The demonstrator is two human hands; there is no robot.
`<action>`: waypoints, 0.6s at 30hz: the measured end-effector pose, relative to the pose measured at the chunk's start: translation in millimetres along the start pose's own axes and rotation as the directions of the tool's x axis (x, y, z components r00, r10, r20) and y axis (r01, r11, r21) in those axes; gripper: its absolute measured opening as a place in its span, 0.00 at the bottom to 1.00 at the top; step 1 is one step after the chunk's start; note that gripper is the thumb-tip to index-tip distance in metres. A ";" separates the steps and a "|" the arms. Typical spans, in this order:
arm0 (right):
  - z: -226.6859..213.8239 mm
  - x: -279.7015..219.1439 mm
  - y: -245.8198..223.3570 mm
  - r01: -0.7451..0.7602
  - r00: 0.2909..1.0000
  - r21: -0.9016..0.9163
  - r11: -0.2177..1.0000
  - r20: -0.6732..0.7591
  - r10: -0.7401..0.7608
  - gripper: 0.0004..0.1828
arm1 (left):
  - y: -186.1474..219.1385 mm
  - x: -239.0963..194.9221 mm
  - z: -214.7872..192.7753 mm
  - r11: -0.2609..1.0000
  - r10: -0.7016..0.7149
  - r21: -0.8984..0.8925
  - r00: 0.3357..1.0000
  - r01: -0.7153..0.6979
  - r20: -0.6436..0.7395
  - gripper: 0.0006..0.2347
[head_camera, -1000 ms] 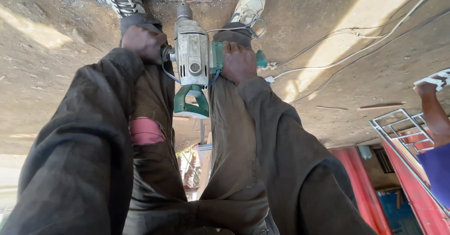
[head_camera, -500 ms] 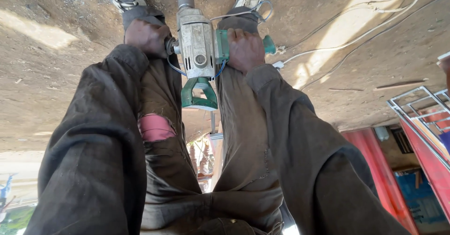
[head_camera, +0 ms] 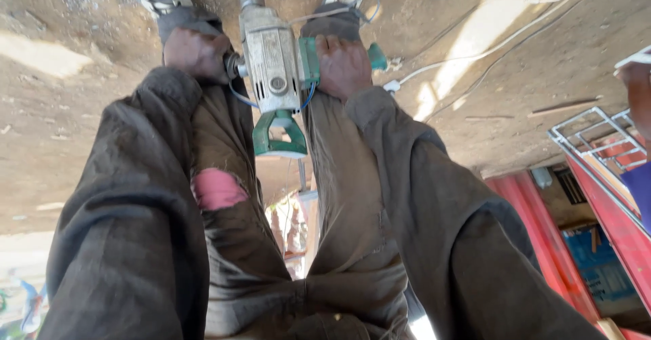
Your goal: Using a large electric hammer drill to create a series of holes in a metal bar on the ground.
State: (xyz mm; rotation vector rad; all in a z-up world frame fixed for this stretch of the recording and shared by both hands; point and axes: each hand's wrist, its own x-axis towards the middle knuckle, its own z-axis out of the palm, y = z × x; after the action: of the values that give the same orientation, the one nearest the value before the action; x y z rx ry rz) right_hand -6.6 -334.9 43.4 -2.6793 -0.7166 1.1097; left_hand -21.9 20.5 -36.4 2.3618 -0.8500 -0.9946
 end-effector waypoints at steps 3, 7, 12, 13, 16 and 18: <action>-16.8 6.5 -5.4 -0.019 0.986 0.020 1.000 -0.167 0.022 0.08 | 2.4 5.8 -5.8 0.998 -0.058 0.045 0.984 0.052 0.168 0.16; -21.4 17.9 -25.5 -0.270 0.859 -0.091 0.959 -0.472 0.197 0.19 | 2.7 -0.7 15.0 0.993 -0.026 0.113 0.988 0.044 -0.153 0.16; -32.7 15.4 -27.2 -0.229 0.859 -0.068 0.971 -0.483 0.169 0.19 | 1.9 -3.7 31.9 0.999 -0.046 0.016 0.993 0.048 -0.108 0.17; -28.6 14.2 -27.6 -0.229 0.850 -0.071 0.971 -0.501 0.164 0.19 | 2.7 -3.6 38.5 0.998 -0.043 0.032 0.992 0.048 -0.122 0.17; -14.2 9.9 -25.8 -0.283 0.825 -0.081 0.956 -0.529 0.199 0.20 | 1.3 -0.3 46.8 0.995 -0.057 0.080 0.990 0.068 -0.130 0.14; -2.3 -1.0 -20.3 -0.204 0.929 -0.045 0.978 -0.323 0.179 0.14 | 5.4 1.9 41.4 0.997 -0.070 0.014 0.989 0.073 -0.132 0.18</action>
State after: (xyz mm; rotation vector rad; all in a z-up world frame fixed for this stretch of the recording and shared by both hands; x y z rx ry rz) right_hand -13.1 -317.6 52.1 -2.9462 -0.4571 0.6666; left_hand -53.7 9.0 -60.8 2.4587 -0.7327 -0.8505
